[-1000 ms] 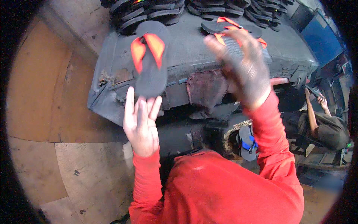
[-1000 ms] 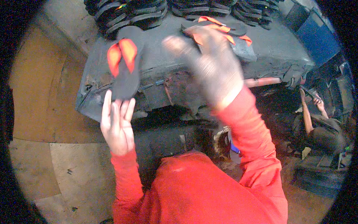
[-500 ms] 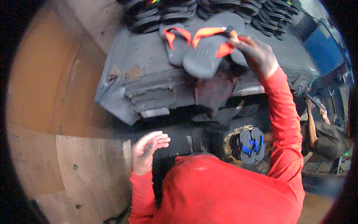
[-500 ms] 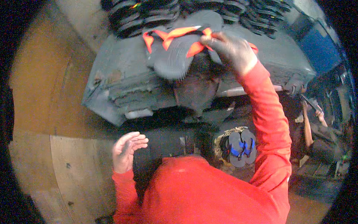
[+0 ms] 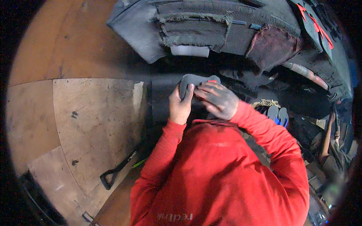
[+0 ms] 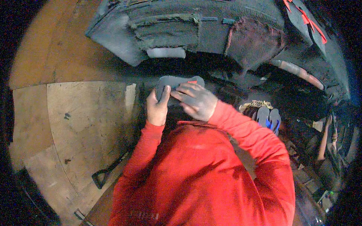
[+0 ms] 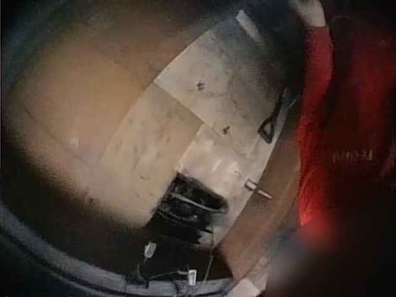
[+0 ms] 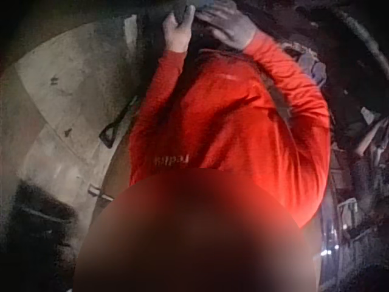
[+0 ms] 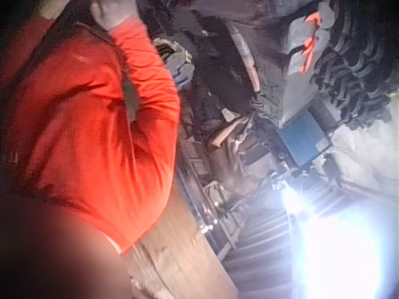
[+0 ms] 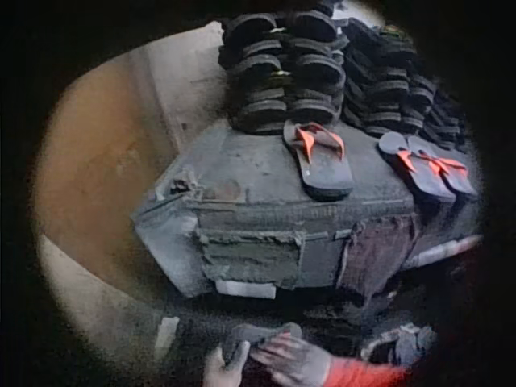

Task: The person repeatedly picks up flip-flop soles and straps, aligns the straps through the sole, and presses them together to form a pair. They handle several pairs in sequence, placing completed pairs on a nearby surface.

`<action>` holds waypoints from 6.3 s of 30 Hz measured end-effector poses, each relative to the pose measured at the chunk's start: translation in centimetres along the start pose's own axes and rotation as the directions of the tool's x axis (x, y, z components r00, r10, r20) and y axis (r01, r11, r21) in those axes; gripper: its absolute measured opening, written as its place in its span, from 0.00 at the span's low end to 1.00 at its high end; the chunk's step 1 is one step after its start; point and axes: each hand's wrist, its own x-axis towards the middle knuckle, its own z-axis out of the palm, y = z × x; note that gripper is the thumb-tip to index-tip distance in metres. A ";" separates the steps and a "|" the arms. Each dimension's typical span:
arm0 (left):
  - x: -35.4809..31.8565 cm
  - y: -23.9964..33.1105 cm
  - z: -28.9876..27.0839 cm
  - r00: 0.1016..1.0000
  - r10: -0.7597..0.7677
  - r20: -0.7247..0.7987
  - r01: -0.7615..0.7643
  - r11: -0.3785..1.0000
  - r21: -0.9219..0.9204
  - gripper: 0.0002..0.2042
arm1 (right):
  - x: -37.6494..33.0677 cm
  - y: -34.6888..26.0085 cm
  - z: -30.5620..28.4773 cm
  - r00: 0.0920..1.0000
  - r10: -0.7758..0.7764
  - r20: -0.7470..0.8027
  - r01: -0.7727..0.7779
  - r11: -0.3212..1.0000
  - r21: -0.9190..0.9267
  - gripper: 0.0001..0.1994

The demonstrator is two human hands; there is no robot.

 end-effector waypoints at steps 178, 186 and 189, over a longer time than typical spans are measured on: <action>-27.8 -14.6 -17.4 0.654 -0.669 -0.355 0.755 0.606 0.250 0.22 | -0.3 0.8 7.5 0.965 0.227 -0.129 -0.249 0.950 -0.189 0.37; -6.6 -5.1 -10.5 0.997 0.077 -0.005 -0.072 0.942 0.328 0.30 | 1.2 1.6 7.5 0.961 0.143 -0.238 -0.214 0.928 -0.305 0.34; -0.3 -2.1 -5.0 0.984 0.117 0.134 -0.146 0.962 0.232 0.36 | 2.3 1.8 8.2 0.941 0.058 -0.333 -0.158 0.946 -0.284 0.29</action>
